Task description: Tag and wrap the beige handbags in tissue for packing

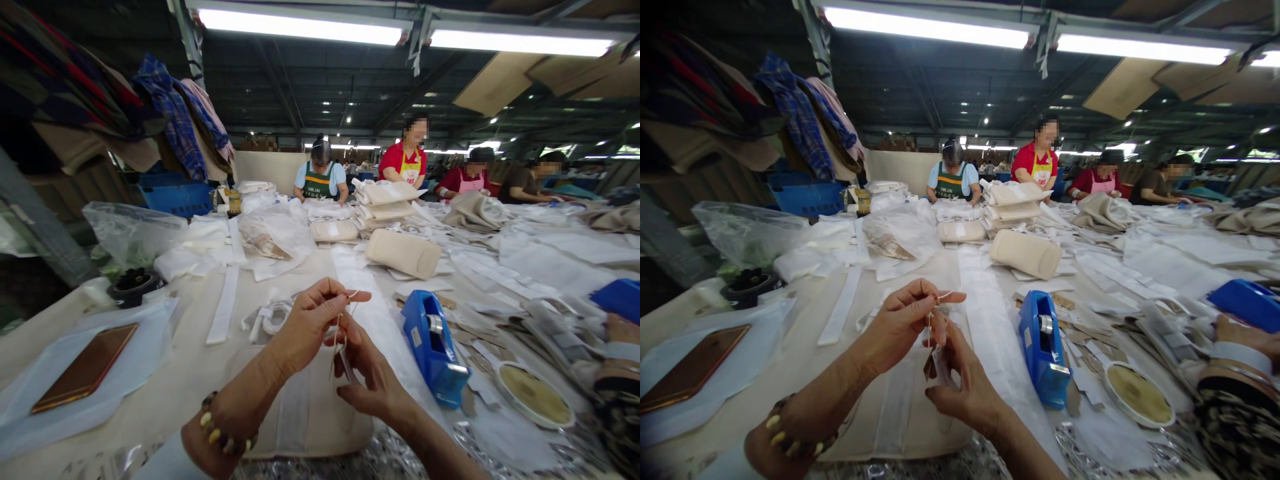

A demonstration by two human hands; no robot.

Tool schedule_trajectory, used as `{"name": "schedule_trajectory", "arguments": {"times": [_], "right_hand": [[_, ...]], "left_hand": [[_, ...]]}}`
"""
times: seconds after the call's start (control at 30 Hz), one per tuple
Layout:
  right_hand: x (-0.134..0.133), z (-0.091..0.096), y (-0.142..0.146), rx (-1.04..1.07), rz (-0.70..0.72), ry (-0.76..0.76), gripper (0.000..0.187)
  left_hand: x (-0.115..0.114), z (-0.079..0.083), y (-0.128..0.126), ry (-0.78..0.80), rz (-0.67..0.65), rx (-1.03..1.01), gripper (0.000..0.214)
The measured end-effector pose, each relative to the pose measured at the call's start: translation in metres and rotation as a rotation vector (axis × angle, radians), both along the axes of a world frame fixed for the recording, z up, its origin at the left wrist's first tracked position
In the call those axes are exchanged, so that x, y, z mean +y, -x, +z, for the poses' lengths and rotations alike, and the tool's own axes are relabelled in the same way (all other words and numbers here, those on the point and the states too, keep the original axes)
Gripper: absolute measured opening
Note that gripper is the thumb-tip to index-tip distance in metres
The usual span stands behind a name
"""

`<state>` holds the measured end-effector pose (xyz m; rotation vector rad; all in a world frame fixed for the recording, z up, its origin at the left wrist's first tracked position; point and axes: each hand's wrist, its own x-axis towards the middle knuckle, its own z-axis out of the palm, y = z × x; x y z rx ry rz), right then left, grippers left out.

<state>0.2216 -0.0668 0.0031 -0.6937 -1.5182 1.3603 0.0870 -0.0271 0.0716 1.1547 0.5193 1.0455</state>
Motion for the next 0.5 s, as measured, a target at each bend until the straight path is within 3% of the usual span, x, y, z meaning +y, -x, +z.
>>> {"name": "schedule_trajectory", "arguments": {"times": [0.17,0.3,0.5], "right_hand": [[0.004,0.001,0.012,-0.064,-0.170,0.054,0.065],[0.005,-0.004,0.017,-0.131,-0.277,0.026,0.036],[-0.002,-0.014,-0.001,-0.298,-0.148,0.097,0.029]], "left_hand": [[-0.003,0.003,-0.006,-0.035,0.007,-0.006,0.017],[-0.002,0.005,-0.009,-0.040,0.014,0.000,0.019],[0.002,-0.001,0.000,-0.082,0.163,0.052,0.016]]}}
